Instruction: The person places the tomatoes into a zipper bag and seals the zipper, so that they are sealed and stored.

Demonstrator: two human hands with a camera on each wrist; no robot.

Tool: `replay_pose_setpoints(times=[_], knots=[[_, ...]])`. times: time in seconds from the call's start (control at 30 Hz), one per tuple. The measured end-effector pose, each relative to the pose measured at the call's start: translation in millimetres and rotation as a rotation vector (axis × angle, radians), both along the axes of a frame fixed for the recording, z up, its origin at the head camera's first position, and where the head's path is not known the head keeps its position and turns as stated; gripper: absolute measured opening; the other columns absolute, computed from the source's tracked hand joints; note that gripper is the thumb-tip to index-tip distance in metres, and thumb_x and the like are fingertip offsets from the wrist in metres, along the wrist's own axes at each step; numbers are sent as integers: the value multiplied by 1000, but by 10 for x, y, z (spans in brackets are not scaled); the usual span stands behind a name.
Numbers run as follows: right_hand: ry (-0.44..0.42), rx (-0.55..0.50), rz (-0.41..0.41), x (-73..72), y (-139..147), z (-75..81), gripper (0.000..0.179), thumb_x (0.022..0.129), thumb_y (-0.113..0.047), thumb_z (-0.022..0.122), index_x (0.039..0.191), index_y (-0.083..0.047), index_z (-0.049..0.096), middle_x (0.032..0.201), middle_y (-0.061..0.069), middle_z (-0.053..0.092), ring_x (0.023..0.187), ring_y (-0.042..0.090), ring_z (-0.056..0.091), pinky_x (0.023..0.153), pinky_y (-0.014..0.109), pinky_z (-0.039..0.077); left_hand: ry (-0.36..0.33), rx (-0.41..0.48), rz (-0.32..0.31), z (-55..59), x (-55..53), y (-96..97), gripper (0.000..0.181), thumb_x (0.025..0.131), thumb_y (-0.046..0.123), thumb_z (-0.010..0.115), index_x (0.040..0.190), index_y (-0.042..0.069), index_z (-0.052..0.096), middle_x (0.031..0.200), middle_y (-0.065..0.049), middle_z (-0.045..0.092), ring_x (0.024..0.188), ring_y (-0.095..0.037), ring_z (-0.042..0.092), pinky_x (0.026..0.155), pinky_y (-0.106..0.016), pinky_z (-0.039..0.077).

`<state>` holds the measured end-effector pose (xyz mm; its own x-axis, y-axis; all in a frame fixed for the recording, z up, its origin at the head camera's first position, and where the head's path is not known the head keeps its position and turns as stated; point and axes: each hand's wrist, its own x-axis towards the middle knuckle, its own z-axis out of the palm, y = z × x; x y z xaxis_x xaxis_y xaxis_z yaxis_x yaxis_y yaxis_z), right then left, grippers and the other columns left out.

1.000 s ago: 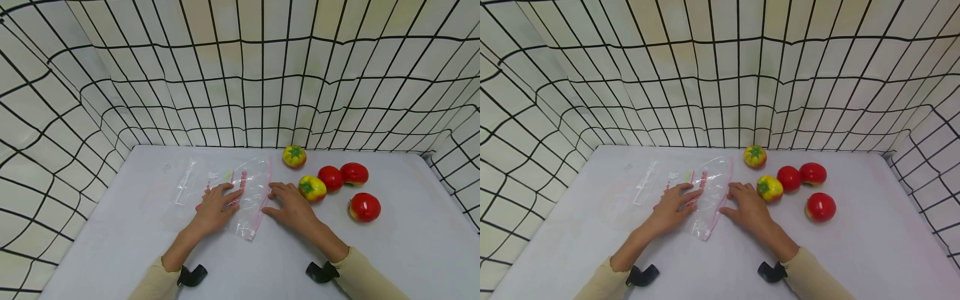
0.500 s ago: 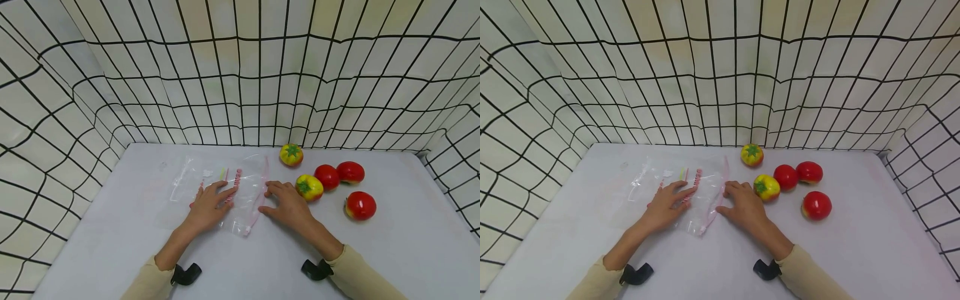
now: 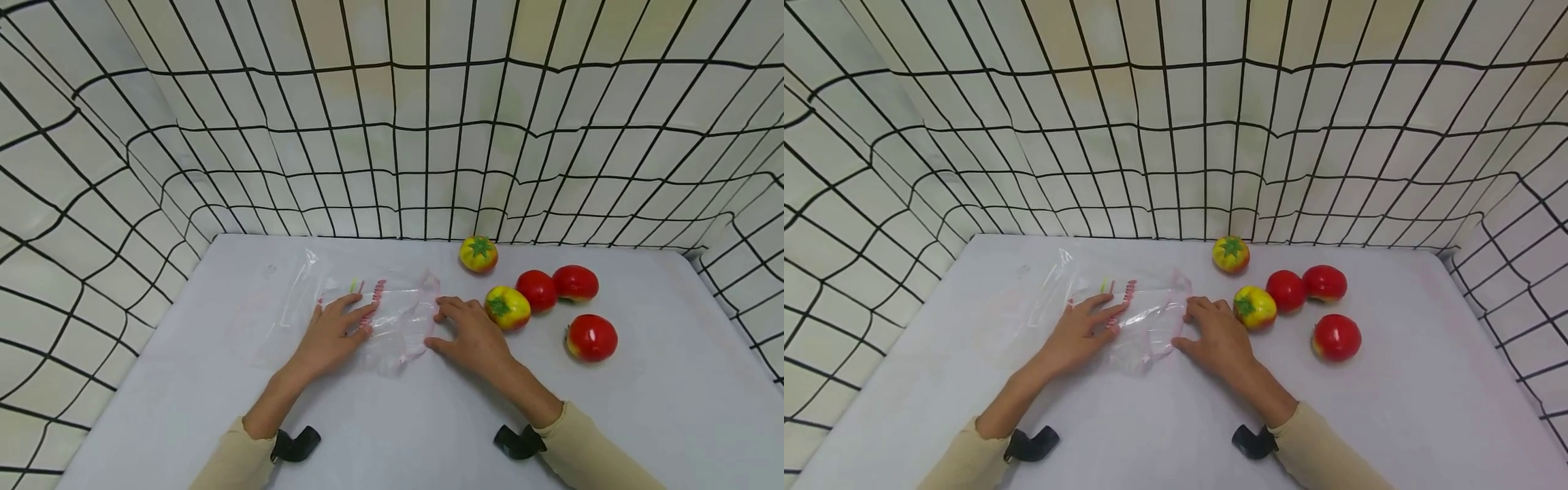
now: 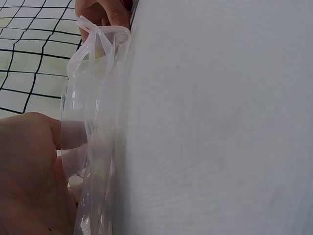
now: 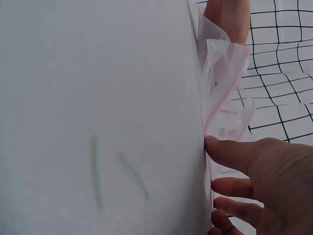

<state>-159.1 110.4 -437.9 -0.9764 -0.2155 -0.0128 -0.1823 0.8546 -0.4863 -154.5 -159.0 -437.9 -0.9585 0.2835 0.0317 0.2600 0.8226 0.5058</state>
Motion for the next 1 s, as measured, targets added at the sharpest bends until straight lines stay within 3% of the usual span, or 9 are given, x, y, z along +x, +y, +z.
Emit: replay_pose_setpoints(times=[0.2, 0.4, 0.63, 0.8, 1.0], knots=[[2, -53, -1, 7, 1, 6, 38, 81, -40, 89, 110, -23, 71, 151, -3, 60, 125, 24, 54, 95, 44, 60, 26, 9, -1, 4, 1, -34, 47, 100, 29, 66, 146, 17, 63, 158, -17, 49, 152, -41, 39, 123, -78, 13], [9, -100, 5, 1, 16, -15, 45, 80, -37, 90, 117, -21, 71, 147, -2, 63, 123, 25, 55, 98, 43, 58, 40, 43, -30, 49, 6, 23, 45, 97, 16, 68, 143, 17, 65, 150, -17, 58, 146, -41, 48, 119, -81, 21], [-2, -95, 19, -12, 39, -28, 54, 81, -38, 89, 129, -21, 71, 150, -2, 61, 127, 26, 55, 106, 46, 55, 72, 106, -75, 67, 6, 120, 57, 92, -4, 68, 144, 19, 63, 146, -9, 62, 141, -36, 55, 120, -61, 39], [-6, -79, 30, -27, 37, -38, 56, 82, -40, 88, 132, -22, 71, 151, -2, 60, 129, 28, 55, 108, 48, 54, 107, 132, -134, 88, 24, 157, 65, 91, -14, 56, 145, 21, 61, 145, -4, 64, 139, -30, 57, 116, -50, 48], [0, -70, 23, -22, 28, -51, 56, 81, -41, 88, 131, -22, 71, 150, -2, 60, 128, 27, 55, 105, 47, 56, 118, 142, -201, 71, 34, 165, 74, 89, -20, 47, 149, 22, 58, 132, -3, 71, 120, -23, 67, 108, -44, 54]])
